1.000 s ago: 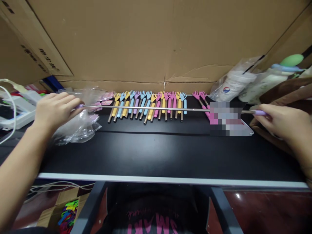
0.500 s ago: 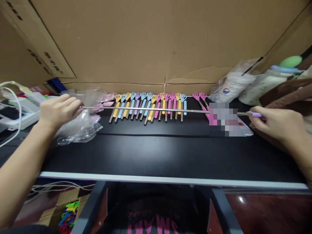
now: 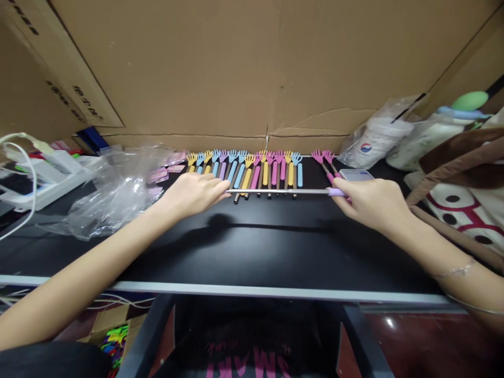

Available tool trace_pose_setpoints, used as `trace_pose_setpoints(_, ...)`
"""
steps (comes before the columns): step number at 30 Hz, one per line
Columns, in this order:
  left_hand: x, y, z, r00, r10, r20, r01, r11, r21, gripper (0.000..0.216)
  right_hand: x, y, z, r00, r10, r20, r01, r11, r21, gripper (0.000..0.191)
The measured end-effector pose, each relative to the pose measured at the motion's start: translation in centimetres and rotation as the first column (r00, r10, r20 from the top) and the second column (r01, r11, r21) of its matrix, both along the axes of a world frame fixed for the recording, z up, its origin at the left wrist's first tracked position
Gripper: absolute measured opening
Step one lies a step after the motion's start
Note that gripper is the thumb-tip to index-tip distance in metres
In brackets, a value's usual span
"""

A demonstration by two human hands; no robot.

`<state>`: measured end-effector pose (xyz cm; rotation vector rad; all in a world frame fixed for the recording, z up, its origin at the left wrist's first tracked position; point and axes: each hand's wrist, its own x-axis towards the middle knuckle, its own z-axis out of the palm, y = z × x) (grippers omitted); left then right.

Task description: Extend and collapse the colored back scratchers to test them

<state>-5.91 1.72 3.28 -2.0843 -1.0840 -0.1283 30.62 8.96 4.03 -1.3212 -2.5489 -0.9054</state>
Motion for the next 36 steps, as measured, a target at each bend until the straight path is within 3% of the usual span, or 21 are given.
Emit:
trace_pose_setpoints(5,0.6,-0.2,0.3,0.999,-0.01,0.048,0.009,1.0,0.027,0.035,-0.5,0.0,-0.1,0.999,0.027,-0.043,-0.026,0.999,0.037,0.036)
trace_pose_setpoints(15,2.5,-0.5,0.9,0.996,-0.046,0.076,0.04,0.996,0.076,0.036,-1.8,-0.4,-0.9,0.998,0.038,-0.056,-0.041,0.998,-0.056,0.033)
trace_pose_setpoints(22,5.7,-0.1,-0.4,0.974,-0.156,0.167,0.153,0.988,0.033,0.031,-4.6,-1.9,-0.9,0.994,0.112,-0.012,-0.113,0.99,-0.084,0.032)
trace_pose_setpoints(27,6.1,0.3,-1.3,0.97,-0.149,0.19,0.156,0.987,-0.022,0.027,-5.6,-2.0,-0.8,0.993,0.119,-0.001,-0.118,0.987,-0.105,0.033)
trace_pose_setpoints(36,6.7,0.0,-0.8,0.972,-0.116,0.206,0.118,0.993,0.001,0.02,-6.4,-2.3,-0.7,0.972,0.232,-0.049,-0.233,0.972,-0.035,0.029)
